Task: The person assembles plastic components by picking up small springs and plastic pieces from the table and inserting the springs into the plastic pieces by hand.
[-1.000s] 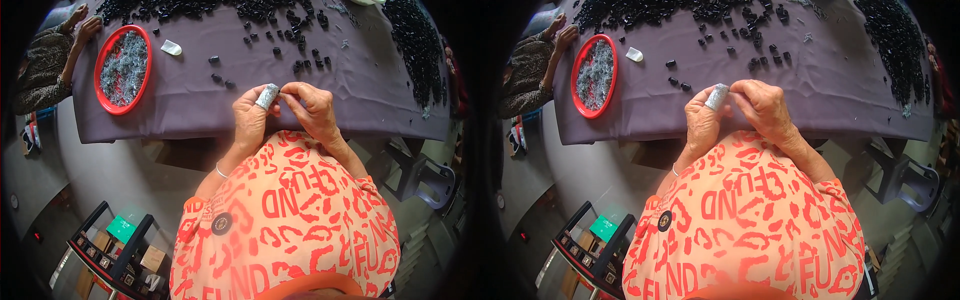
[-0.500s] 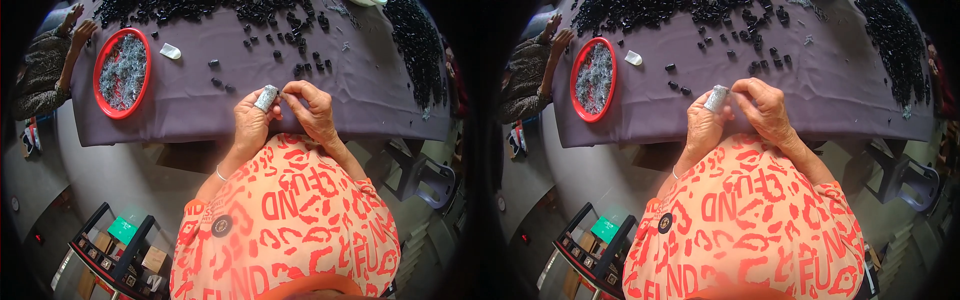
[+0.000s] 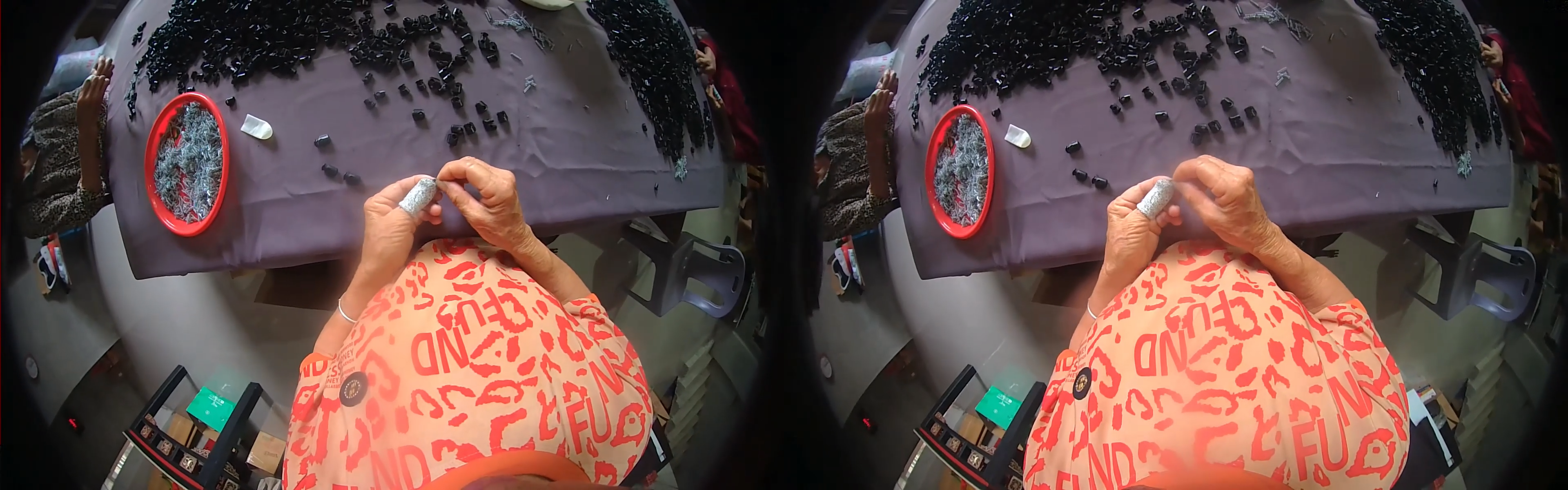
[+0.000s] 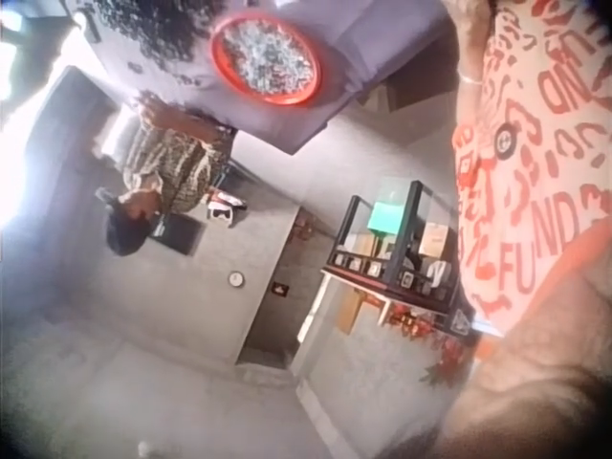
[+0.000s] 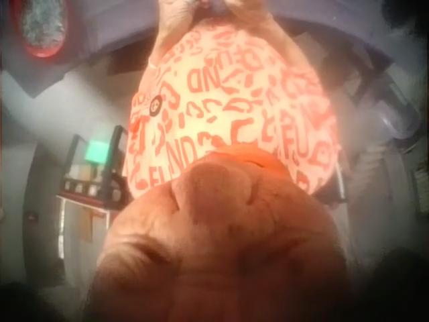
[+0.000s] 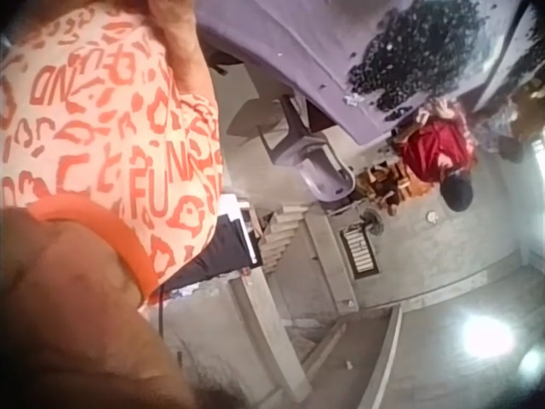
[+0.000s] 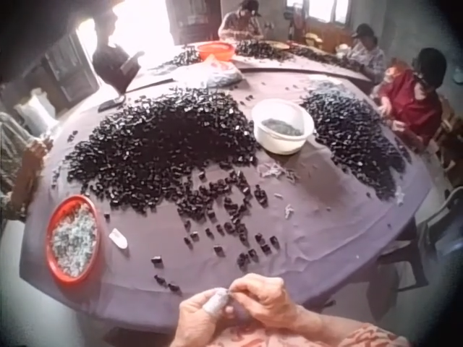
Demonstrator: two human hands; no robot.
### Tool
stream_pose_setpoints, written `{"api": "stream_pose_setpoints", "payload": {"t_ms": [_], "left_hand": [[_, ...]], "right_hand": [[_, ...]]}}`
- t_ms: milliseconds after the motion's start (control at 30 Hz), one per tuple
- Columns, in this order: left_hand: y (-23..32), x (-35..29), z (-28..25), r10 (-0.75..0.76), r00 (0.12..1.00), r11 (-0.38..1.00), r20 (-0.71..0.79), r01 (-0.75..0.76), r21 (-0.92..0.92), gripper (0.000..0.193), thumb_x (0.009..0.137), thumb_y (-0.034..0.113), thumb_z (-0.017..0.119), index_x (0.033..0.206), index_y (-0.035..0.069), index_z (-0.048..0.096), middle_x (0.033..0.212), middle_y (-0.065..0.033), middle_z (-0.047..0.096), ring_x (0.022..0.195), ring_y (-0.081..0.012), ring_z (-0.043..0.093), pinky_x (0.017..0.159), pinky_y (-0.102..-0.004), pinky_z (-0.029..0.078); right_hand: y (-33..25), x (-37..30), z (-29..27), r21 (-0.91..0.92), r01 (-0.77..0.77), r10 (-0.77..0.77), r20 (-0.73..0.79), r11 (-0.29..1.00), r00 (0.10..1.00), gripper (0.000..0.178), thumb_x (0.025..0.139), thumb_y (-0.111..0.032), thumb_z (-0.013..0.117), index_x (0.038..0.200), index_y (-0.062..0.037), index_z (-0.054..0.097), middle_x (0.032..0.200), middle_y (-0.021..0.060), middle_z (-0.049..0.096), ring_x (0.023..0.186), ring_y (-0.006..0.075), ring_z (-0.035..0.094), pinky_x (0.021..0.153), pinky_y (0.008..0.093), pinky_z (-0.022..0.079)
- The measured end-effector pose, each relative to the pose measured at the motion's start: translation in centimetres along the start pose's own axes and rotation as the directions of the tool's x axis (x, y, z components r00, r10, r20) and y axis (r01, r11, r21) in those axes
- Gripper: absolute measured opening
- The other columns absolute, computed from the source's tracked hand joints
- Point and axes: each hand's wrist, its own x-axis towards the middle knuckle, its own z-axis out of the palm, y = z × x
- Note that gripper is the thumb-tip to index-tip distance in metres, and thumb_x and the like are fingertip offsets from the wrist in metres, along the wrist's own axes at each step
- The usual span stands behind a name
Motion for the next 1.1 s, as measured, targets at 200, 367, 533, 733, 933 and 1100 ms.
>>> {"api": "stream_pose_setpoints", "payload": {"t_ms": [200, 367, 533, 733, 933, 1100], "left_hand": [[-0.1, 0.4, -1.3, -0.024, 0.995, 0.986, 0.092, 0.039, -0.161, 0.016, 0.09, 0.01, 0.056, 0.102, 0.0, 0.06, 0.087, -0.0058, 0.062, 0.071, -0.0118, 0.059, 0.063, -0.025, 0.051], [-0.1, 0.8, -2.3, -0.009, 0.99, 0.971, 0.14, 0.042, -0.237, 0.016, 0.091, 0.012, 0.055, 0.104, 0.003, 0.058, 0.087, -0.0064, 0.061, 0.072, -0.0134, 0.058, 0.063, -0.0272, 0.051], [-0.9, 1.1, -3.0, 0.044, 0.969, 0.973, 0.245, 0.014, -0.232, 0.024, 0.089, 0.021, 0.058, 0.107, 0.005, 0.058, 0.093, -0.0073, 0.063, 0.076, -0.0174, 0.06, 0.066, -0.0313, 0.051], [-0.6, 1.1, -2.8, 0.023, 0.968, 0.967, 0.248, 0.041, -0.25, 0.021, 0.088, 0.018, 0.061, 0.104, 0.004, 0.059, 0.089, -0.0054, 0.062, 0.073, -0.0145, 0.058, 0.064, -0.0294, 0.049], [-0.4, 0.9, -2.7, -0.017, 0.97, 0.971, 0.244, 0.075, -0.228, 0.02, 0.086, 0.017, 0.063, 0.101, 0.004, 0.061, 0.086, -0.0045, 0.062, 0.072, -0.0127, 0.057, 0.063, -0.0278, 0.048], [-0.3, 1.1, -2.5, 0.006, 0.976, 0.972, 0.217, 0.045, -0.232, 0.018, 0.086, 0.016, 0.063, 0.101, 0.005, 0.062, 0.085, -0.0046, 0.063, 0.071, -0.0128, 0.058, 0.062, -0.0265, 0.048]], "right_hand": [[-0.5, 0.8, -0.4, 0.082, -0.013, 0.005, 0.093, 0.997, 0.996, 0.011, 0.078, 0.006, 0.061, 0.088, 0.0011, 0.06, 0.079, 0.0085, 0.061, 0.069, 0.016, 0.059, 0.063, 0.026, 0.047], [-0.4, 4.3, -1.2, -0.046, 0.115, -0.113, 0.03, 0.992, 0.993, 0.015, 0.078, 0.006, 0.06, 0.091, 0.0001, 0.062, 0.088, 0.01, 0.061, 0.077, 0.0185, 0.06, 0.066, 0.0268, 0.048], [1.7, 10.1, 1.9, -0.382, 0.367, -0.365, 0.08, 0.848, 0.927, 0.018, 0.075, -0.003, 0.065, 0.093, -0.0036, 0.061, 0.091, 0.0097, 0.059, 0.085, 0.0253, 0.058, 0.073, 0.0328, 0.048], [3.1, 10.8, 4.2, -0.667, 0.416, -0.355, 0.235, 0.618, 0.905, 0.022, 0.07, -0.012, 0.069, 0.09, -0.0103, 0.061, 0.096, 0.0043, 0.055, 0.093, 0.0229, 0.052, 0.076, 0.0363, 0.04], [1.6, 7.4, 0.1, -0.55, 0.394, -0.368, 0.163, 0.736, 0.915, 0.023, 0.072, -0.004, 0.068, 0.093, -0.0068, 0.06, 0.093, 0.0058, 0.06, 0.086, 0.0232, 0.057, 0.073, 0.0347, 0.043], [0.3, 4.6, -1.0, 0.374, -0.275, 0.277, 0.052, 0.886, 0.96, 0.015, 0.083, 0.003, 0.062, 0.096, -0.0013, 0.058, 0.091, 0.0062, 0.064, 0.086, 0.0083, 0.06, 0.073, 0.0233, 0.052]]}}
